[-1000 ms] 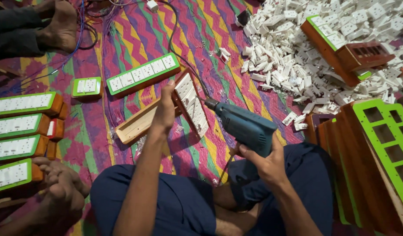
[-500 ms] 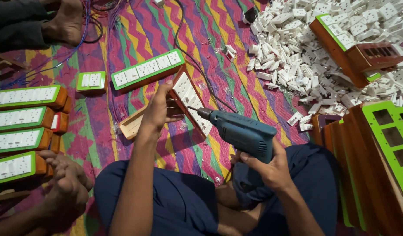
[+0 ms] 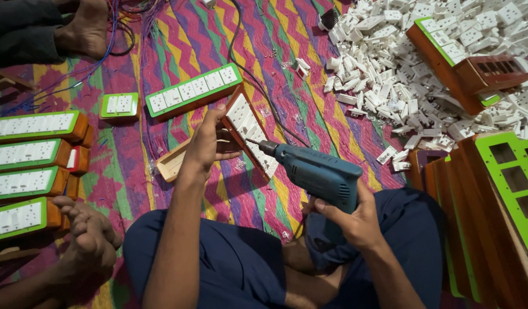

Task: The person sits on a mat and uses a power drill to fasten white plastic electrical sockets into wooden frames. They handle multiple frames, aligning sockets and drilling screws to secure them, then place finished units aside.

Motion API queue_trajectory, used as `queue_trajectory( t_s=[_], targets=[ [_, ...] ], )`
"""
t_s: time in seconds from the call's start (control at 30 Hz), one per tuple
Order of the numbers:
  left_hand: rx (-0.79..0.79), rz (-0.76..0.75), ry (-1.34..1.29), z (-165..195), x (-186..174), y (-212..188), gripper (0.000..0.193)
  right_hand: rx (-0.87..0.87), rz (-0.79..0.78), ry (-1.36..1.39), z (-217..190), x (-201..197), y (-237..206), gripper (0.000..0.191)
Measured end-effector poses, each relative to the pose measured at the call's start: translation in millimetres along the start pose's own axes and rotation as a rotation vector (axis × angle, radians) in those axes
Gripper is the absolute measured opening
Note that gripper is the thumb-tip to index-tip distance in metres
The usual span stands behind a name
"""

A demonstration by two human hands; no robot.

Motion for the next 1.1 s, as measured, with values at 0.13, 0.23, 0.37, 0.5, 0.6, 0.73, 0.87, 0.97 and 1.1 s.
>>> queue_trajectory(
  t_s=[0.13, 0.23, 0.37, 0.5, 0.6, 0.73, 0.87, 0.97, 1.1],
  targets=[
    [-0.017, -0.007, -0.009, 0, 0, 0, 0.073, -0.008, -0.003, -0.005, 1, -1, -1, 0.049],
    [-0.017, -0.007, 0.0, 0, 0, 0, 0.075, 0.014, 0.008, 0.015, 1, -1, -1, 0.049],
    [-0.013, -0.008, 0.004, 0, 0, 0, 0.076, 0.014, 0.017, 0.015, 0, -2, -1, 0.048],
    [-0.004, -0.001, 0.001, 0, 0, 0, 0.076, 0.005, 0.005, 0.017, -1, -1, -1, 0.049],
    [-0.001, 0.004, 0.008, 1, 1, -1, 0.076, 0.014, 0.003, 0.01, -1, -1, 0, 0.051],
    [-0.002, -0.014, 0.015, 1, 3, -2, 0.077, 0.004, -0.003, -0.022, -1, -1, 1, 0.049],
    [0.005, -0.016, 0.062, 0, 4, -2, 0.074, 0.027, 0.005, -0.008, 1, -2, 2, 0.048],
    [0.011, -0.019, 0.06, -1, 4, -3, 0.069, 0.017, -0.01, -0.012, 4, -3, 2, 0.045],
    [0.021, 0.002, 0.06, -3, 1, -2, 0.066, -0.026, -0.025, -0.032, 9, -1, 1, 0.044]
  ],
)
Point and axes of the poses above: each hand's wrist, its own y-axis towards the middle knuckle, its own x-axis out of the palm, z = x × y, the point moved 2 cm from there along y, towards the middle knuckle, and after that the axes turned 15 degrees about -y, right-handed, at the moved point
